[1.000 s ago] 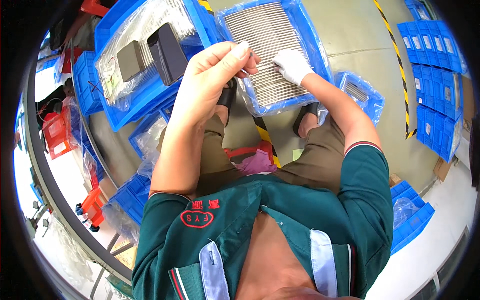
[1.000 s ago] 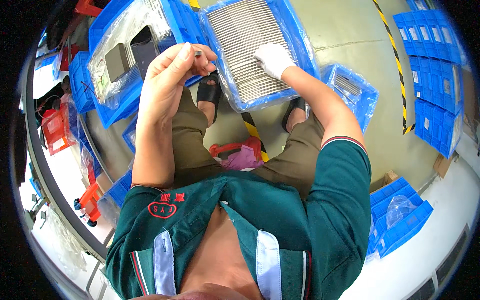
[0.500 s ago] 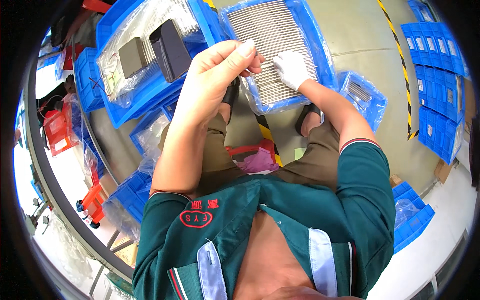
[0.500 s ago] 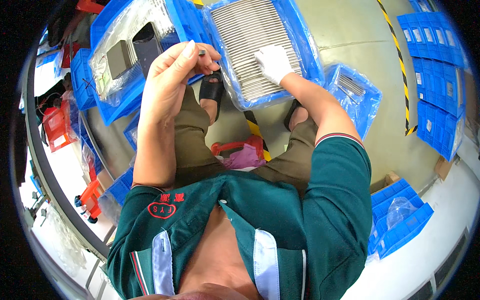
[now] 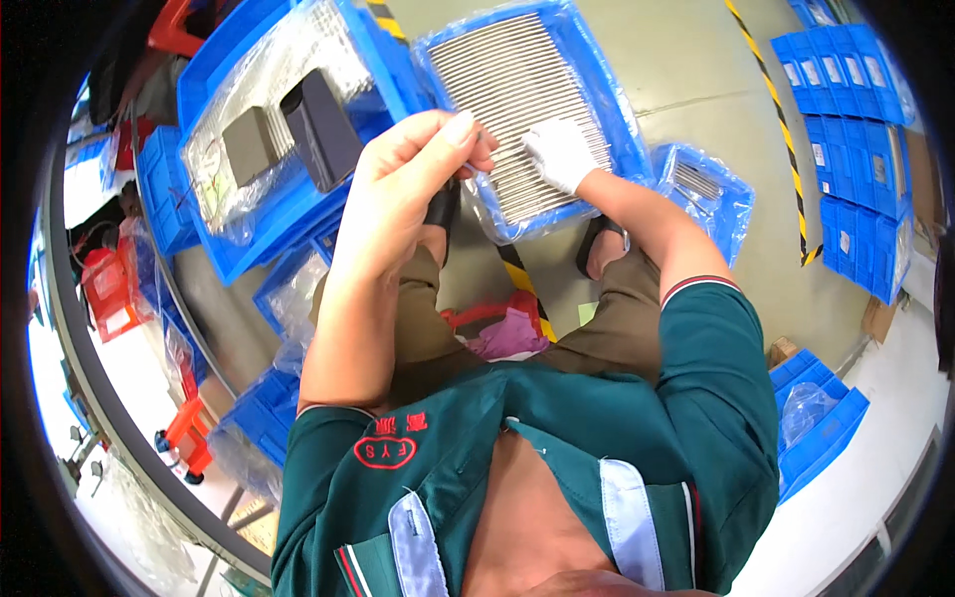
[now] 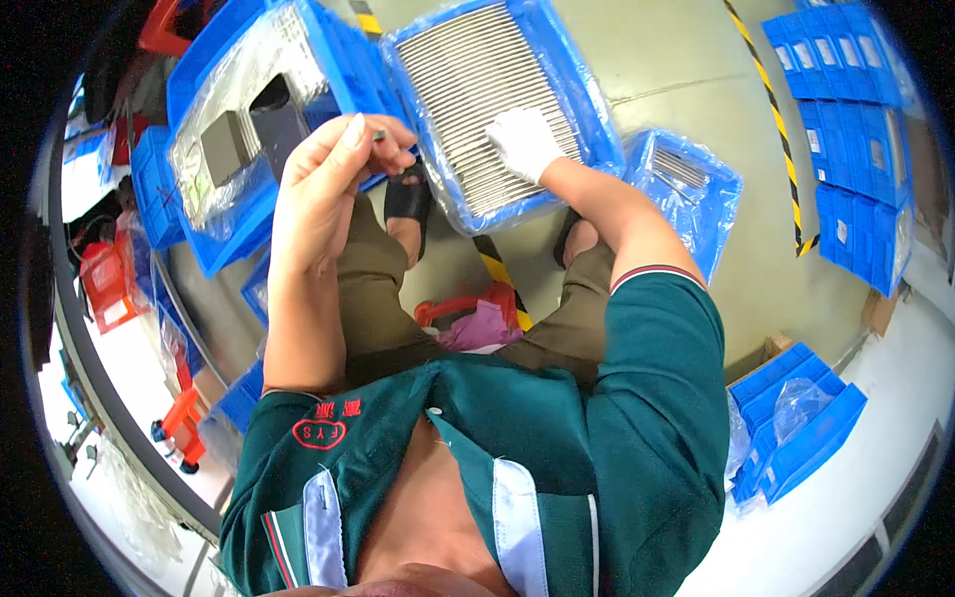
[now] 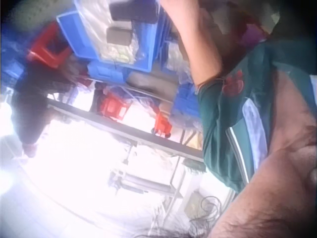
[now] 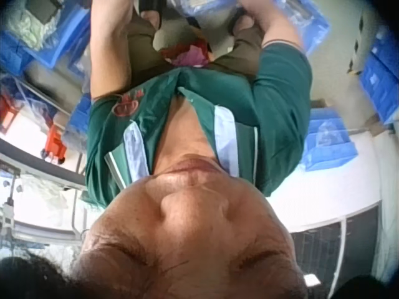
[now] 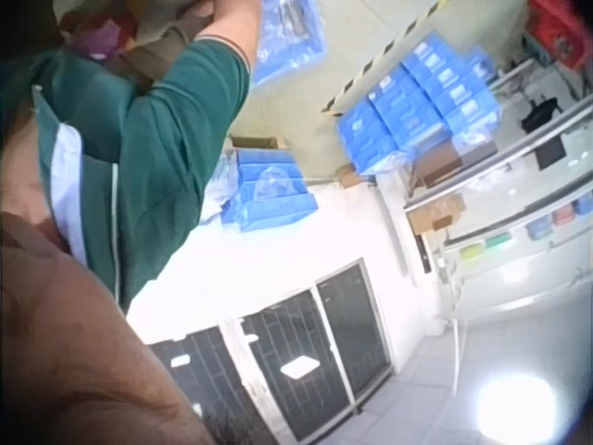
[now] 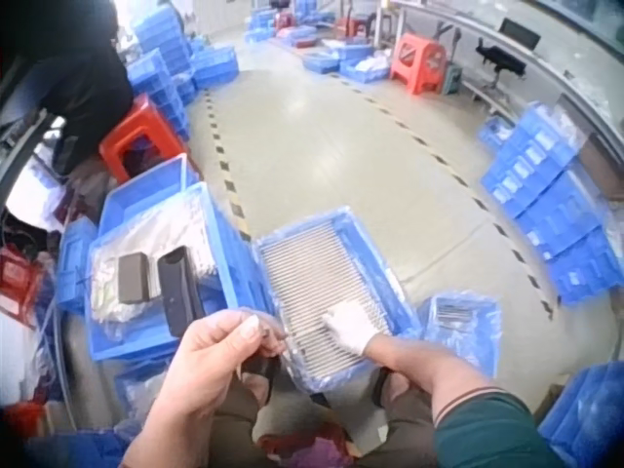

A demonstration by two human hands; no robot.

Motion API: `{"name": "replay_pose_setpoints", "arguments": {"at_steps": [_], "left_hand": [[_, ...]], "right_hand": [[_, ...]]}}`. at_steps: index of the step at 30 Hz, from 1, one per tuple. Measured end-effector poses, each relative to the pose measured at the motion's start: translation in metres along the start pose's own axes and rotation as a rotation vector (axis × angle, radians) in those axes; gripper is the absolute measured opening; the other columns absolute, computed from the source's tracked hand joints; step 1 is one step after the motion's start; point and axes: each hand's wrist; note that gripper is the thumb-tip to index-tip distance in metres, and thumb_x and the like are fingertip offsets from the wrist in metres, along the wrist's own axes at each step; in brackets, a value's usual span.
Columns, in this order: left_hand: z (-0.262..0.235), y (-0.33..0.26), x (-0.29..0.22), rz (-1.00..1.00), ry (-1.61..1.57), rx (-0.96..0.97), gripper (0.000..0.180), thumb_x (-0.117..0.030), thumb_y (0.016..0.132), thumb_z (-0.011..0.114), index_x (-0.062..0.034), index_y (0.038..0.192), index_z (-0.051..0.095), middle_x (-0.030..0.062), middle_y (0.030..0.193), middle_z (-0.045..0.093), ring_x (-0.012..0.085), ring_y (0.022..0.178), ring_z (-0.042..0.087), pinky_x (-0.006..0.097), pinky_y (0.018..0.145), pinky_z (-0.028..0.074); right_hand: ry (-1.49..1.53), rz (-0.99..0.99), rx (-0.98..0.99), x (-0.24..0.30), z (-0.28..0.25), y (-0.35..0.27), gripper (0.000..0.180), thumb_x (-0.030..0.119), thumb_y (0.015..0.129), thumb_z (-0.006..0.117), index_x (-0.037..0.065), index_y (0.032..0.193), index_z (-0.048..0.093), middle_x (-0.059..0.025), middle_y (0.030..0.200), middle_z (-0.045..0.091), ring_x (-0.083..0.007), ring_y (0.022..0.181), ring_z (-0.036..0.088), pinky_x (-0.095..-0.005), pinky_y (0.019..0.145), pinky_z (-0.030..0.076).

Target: The person sits on a low stool and repeatedly picks up bundles of thin metal rods from a blue plastic bin. They separate the rods into smaller groups and place them into a second blue bin. The process is repetitive, involving picking, separating, and placing the rods.

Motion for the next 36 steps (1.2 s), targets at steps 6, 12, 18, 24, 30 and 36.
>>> {"name": "replay_pose_setpoints", "arguments": {"at_steps": [6, 12, 18, 24, 30, 36], "left_hand": [[0.001, 0.002, 0.001, -0.034, -0.042, -0.044, 0.028, -0.029, 0.093, 0.054, -0.0033, 0.085, 0.063, 0.0057, 0.087, 0.065, 0.0102, 0.076, 0.055, 0.025, 0.072, 0.043], [0.003, 0.005, 0.002, -0.029, -0.032, 0.010, 0.028, -0.027, 0.095, 0.051, -0.0027, 0.085, 0.060, 0.0110, 0.093, 0.064, 0.0150, 0.081, 0.059, 0.029, 0.076, 0.046], [0.008, 0.002, 0.005, -0.029, -0.043, 0.005, 0.028, -0.028, 0.094, 0.052, -0.0023, 0.084, 0.060, 0.0109, 0.094, 0.064, 0.0158, 0.080, 0.060, 0.029, 0.075, 0.047], [0.022, 0.014, 0.008, -0.078, -0.037, -0.024, 0.028, -0.027, 0.094, 0.051, -0.0004, 0.089, 0.060, 0.0121, 0.096, 0.063, 0.0177, 0.080, 0.061, 0.030, 0.075, 0.048], [0.034, 0.019, 0.020, -0.073, -0.076, 0.019, 0.024, -0.022, 0.095, 0.050, -0.0011, 0.087, 0.059, 0.0105, 0.092, 0.062, 0.0169, 0.077, 0.059, 0.029, 0.075, 0.047], [0.049, 0.026, 0.027, -0.114, -0.009, 0.055, 0.025, -0.023, 0.094, 0.052, -0.0007, 0.085, 0.059, 0.0121, 0.089, 0.060, 0.0177, 0.075, 0.057, 0.029, 0.073, 0.047]], "right_hand": [[0.103, 0.231, -0.225, -0.013, -0.021, 0.000, 0.013, 0.019, 0.076, 0.059, 0.008, 0.081, 0.059, -0.0152, 0.080, 0.058, -0.0339, 0.078, 0.057, -0.0457, 0.071, 0.045], [0.776, 0.954, -0.051, -0.080, 0.003, -0.027, 0.050, 0.043, 0.091, 0.046, 0.001, 0.114, 0.056, -0.0219, 0.111, 0.059, -0.0327, 0.104, 0.057, -0.0374, 0.090, 0.044], [1.537, 1.375, -0.101, -0.073, 0.015, -0.022, 0.055, 0.046, 0.094, 0.039, 0.001, 0.122, 0.052, -0.0174, 0.118, 0.058, -0.0285, 0.108, 0.055, -0.0375, 0.092, 0.042], [0.881, 1.282, 0.184, -0.084, 0.034, -0.022, 0.064, 0.051, 0.094, 0.030, -0.002, 0.125, 0.050, -0.0222, 0.122, 0.054, -0.0346, 0.116, 0.051, -0.0411, 0.098, 0.038], [0.598, 0.745, -0.142, -0.067, -0.040, -0.048, 0.050, 0.040, 0.090, 0.044, 0.002, 0.121, 0.054, -0.0210, 0.121, 0.055, -0.0346, 0.113, 0.052, -0.0398, 0.097, 0.040], [0.256, 1.048, -0.453, -0.114, -0.045, -0.199, 0.043, 0.026, 0.081, 0.052, 0.003, 0.116, 0.056, -0.0198, 0.113, 0.059, -0.0345, 0.108, 0.054, -0.0407, 0.096, 0.041]]}}
Point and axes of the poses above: each hand's wrist, its own y-axis towards the middle knuckle, its own z-axis out of the palm, x = y × z
